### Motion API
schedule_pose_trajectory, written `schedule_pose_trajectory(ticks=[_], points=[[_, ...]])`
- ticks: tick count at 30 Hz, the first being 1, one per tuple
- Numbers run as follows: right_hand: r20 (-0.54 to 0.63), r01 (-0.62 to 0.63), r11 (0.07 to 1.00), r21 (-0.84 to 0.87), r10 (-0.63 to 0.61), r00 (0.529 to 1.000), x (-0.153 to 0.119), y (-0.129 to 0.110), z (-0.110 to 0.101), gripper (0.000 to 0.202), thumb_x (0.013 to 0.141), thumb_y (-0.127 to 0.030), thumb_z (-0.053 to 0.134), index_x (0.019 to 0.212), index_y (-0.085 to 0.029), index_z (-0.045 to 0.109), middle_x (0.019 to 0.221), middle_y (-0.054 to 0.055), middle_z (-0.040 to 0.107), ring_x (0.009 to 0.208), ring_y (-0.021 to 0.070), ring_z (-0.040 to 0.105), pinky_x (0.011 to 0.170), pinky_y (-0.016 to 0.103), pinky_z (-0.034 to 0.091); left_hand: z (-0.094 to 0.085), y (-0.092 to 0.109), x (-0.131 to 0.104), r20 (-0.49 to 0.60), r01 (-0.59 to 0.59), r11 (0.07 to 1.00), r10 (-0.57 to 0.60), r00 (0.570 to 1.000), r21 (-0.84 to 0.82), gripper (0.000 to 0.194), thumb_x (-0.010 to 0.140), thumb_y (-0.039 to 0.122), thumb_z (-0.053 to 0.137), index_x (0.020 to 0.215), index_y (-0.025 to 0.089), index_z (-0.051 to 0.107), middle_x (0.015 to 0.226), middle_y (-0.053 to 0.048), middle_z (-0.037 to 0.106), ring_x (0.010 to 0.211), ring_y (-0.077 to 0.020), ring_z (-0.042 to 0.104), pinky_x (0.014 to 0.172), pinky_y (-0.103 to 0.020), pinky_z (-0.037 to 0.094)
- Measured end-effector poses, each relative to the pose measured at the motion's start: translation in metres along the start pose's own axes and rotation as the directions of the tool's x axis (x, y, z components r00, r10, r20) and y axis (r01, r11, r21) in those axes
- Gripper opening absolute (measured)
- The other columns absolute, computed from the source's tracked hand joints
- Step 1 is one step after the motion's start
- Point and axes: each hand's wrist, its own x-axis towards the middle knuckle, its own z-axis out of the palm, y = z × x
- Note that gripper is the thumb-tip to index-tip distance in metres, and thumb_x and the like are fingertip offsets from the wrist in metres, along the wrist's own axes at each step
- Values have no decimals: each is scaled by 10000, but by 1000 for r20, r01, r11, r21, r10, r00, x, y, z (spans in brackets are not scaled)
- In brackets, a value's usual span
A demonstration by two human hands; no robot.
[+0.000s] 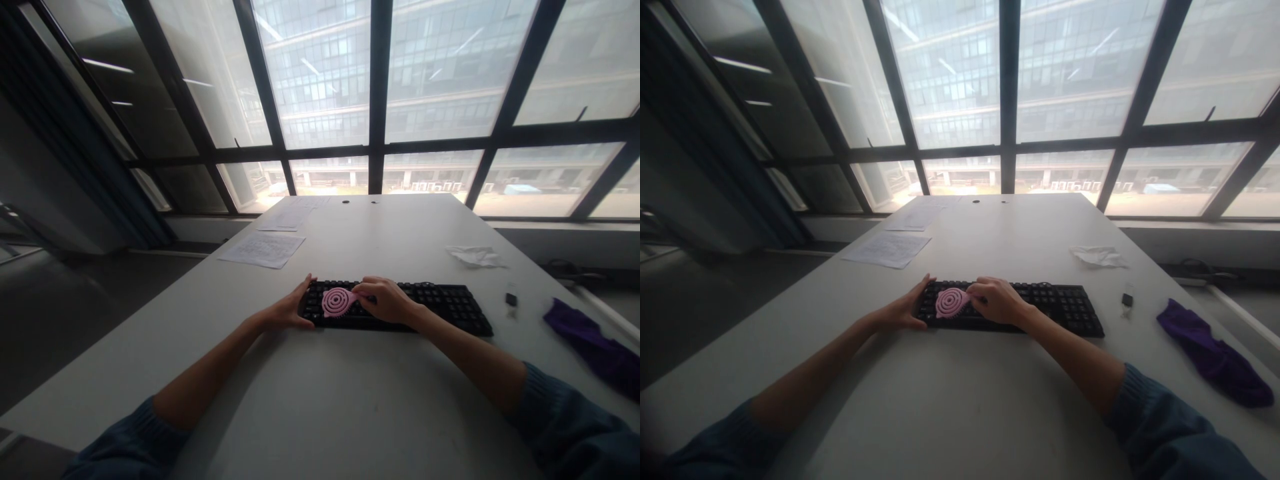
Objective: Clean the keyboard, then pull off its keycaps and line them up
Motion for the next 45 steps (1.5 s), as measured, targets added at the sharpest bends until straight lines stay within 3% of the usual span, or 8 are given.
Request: schedule_pose_trajectory(ticks=[12,20,45], points=[[57,39,998,41,-42,998,0,-5,-4,201,905,-154,577,1043,-190,718,878,58,699,776,160,628,706,253,455,-1,7,-1,5,25,1000,-25,1000,10,1340,679,470,846,1577,208,-114,1643,-203,70,1512,-385,86,1218,-579,83],[85,70,997,35,-73,994,0,-5,4,240,934,-183,565,1128,-215,704,907,61,688,822,167,638,759,262,476,-1,0,0,-2,-1,1000,1,1000,19,1343,676,468,851,1577,194,-107,1634,-223,91,1511,-380,109,1216,-571,106],[54,72,997,-18,-71,996,0,-7,-2,206,887,-161,592,1040,-219,717,872,50,707,775,160,633,685,245,447,1,1,0,0,12,1000,-12,1000,-3,1345,674,487,846,1576,211,-114,1643,-206,66,1514,-376,91,1220,-569,83]])
